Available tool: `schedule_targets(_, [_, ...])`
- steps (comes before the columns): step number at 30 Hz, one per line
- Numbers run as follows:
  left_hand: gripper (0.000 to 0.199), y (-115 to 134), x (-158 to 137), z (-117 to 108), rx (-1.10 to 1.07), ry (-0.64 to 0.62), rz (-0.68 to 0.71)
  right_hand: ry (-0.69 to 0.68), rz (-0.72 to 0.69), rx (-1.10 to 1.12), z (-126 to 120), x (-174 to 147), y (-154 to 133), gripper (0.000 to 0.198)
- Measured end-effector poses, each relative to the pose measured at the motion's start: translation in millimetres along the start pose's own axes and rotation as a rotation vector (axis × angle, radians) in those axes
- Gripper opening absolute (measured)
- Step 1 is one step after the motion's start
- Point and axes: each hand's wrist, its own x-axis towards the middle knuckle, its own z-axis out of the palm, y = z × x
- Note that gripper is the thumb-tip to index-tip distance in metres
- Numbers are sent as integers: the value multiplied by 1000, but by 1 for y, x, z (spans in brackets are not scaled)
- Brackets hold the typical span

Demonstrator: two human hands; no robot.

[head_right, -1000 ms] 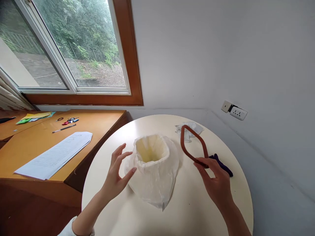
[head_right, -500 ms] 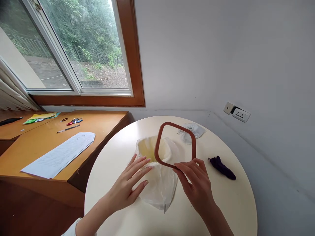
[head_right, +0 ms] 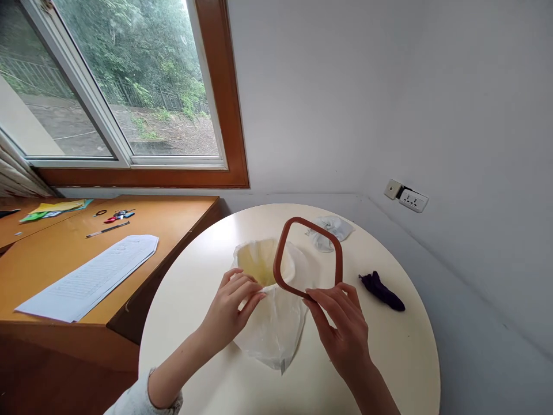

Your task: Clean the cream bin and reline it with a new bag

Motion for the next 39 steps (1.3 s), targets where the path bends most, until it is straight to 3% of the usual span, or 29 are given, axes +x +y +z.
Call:
schedule_targets(15, [7, -14, -11, -45, -141, -264, -13, 54, 9, 27, -2, -5, 3, 32])
schedule_targets(20, [26, -23, 14, -55, -149, -197, -92, 49, 20, 36, -1, -8, 3, 32])
schedule_targets(25, [56, -38, 51, -44, 76, -459, -84, 43, 34, 38, -3, -9, 2, 31])
schedule_targets(31, [63, -48, 58, -25, 154, -622, -46, 43, 42, 1, -9, -12, 1, 29])
schedule_targets(35, [64, -39, 54, -32, 196, -613, -42, 33, 32, 4, -8, -11, 1, 30])
schedule_targets(39, [64, -12, 41, -45, 218, -588, 95, 33, 28, 19, -4, -9, 0, 31])
